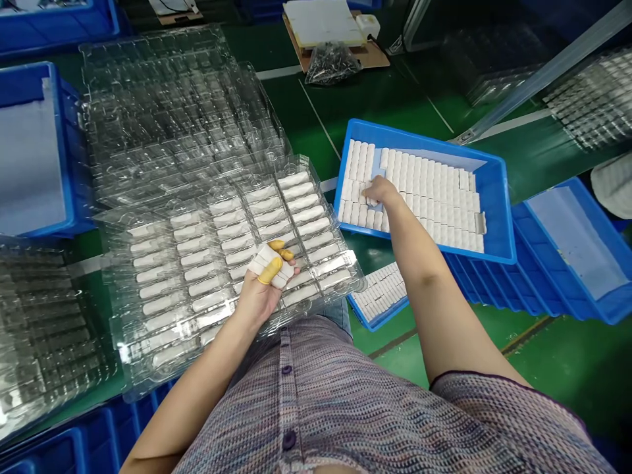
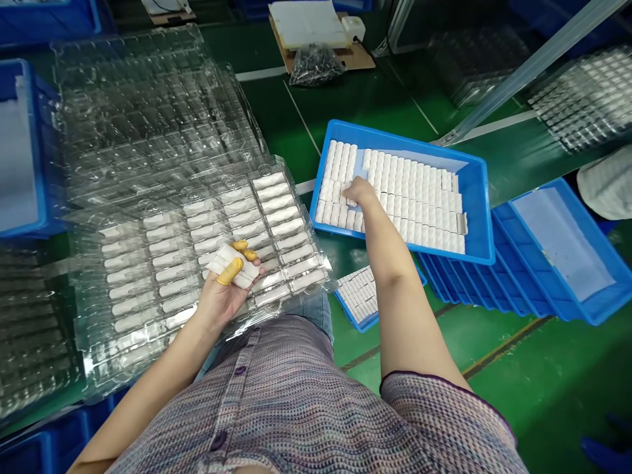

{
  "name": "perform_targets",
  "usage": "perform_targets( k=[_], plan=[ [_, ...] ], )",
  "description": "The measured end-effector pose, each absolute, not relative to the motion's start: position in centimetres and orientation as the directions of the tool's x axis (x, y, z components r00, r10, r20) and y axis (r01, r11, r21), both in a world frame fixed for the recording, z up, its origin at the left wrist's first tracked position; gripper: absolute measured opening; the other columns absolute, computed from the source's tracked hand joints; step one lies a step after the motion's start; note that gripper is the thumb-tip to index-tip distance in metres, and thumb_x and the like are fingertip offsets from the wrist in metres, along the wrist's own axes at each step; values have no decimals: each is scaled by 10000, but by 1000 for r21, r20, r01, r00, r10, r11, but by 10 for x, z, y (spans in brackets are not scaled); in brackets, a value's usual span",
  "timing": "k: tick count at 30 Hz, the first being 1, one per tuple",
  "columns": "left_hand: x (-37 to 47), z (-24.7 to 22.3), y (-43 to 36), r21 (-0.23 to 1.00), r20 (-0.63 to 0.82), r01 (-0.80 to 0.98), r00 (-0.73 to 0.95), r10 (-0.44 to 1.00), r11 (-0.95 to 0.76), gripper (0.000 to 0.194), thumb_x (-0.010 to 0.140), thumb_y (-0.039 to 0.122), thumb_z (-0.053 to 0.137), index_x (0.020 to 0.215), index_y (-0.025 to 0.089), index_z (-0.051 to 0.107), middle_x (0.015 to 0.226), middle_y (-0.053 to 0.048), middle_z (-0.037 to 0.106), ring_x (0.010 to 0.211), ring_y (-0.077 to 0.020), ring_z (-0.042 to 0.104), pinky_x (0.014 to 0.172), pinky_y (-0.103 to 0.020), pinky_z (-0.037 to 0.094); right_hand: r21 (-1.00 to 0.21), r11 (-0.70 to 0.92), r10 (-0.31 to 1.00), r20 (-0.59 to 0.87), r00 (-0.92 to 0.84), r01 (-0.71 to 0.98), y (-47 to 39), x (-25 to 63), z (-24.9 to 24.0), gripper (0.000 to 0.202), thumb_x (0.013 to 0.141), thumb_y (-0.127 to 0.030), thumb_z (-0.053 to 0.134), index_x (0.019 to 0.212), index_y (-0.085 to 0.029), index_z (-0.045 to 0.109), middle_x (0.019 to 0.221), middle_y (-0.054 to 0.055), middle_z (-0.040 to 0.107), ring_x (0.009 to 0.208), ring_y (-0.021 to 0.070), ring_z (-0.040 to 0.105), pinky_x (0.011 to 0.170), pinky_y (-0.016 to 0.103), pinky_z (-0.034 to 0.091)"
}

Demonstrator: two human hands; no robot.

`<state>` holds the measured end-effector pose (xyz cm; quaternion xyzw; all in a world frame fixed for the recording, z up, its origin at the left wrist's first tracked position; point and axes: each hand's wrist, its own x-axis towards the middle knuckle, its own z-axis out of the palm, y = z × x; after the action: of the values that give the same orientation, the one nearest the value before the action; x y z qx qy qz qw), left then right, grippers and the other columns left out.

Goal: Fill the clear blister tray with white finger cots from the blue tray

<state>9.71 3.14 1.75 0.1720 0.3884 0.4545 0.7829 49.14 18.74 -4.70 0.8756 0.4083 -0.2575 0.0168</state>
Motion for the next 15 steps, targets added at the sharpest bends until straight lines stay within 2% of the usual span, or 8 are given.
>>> perform_targets(
  k=[3,6,9,12,15],
  plan=[
    [97,16,31,619,-448,-579,295,844,531,578,631,317,1032,1102,225,710,915,-12,774,841,-169,754,758,-293,680,-225,-684,699,-476,534,694,183,496,-47,655,875,-268,802,1424,-23,540,1019,169,733,842,302,747,733,385,623],
    [99,15,31,615,-448,-576,306,840,538,577,640,313,1028,1107,222,702,926,-16,776,842,-171,753,751,-295,679,-263,-688,702,-476,529,676,182,494,-49,608,905,-283,767,1411,-33,542,1100,185,729,845,277,742,676,352,627],
    [101,16,31,610,-453,-577,308,837,543,590,625,308,1035,1103,218,701,916,-10,770,835,-161,747,752,-291,679,-244,-683,711,-440,549,689,184,485,-52,632,903,-305,773,1423,-42,529,1248,223,707,1006,319,748,833,405,642],
    [100,19,32,612,-452,-577,307,838,541,585,621,311,1036,1091,217,700,910,-4,766,832,-159,744,768,-303,684,-192,-681,711,-404,575,707,186,480,-54,666,869,-294,810,1426,-62,530,1350,237,684,1217,359,701,1025,439,587],
    [98,21,32,620,-439,-588,290,850,520,544,630,330,1030,1046,208,701,916,-7,762,839,-157,741,783,-305,677,-143,-692,696,-390,603,707,184,480,-51,675,824,-229,833,1411,-74,537,1362,242,690,1301,367,665,1102,445,532]
  ],
)
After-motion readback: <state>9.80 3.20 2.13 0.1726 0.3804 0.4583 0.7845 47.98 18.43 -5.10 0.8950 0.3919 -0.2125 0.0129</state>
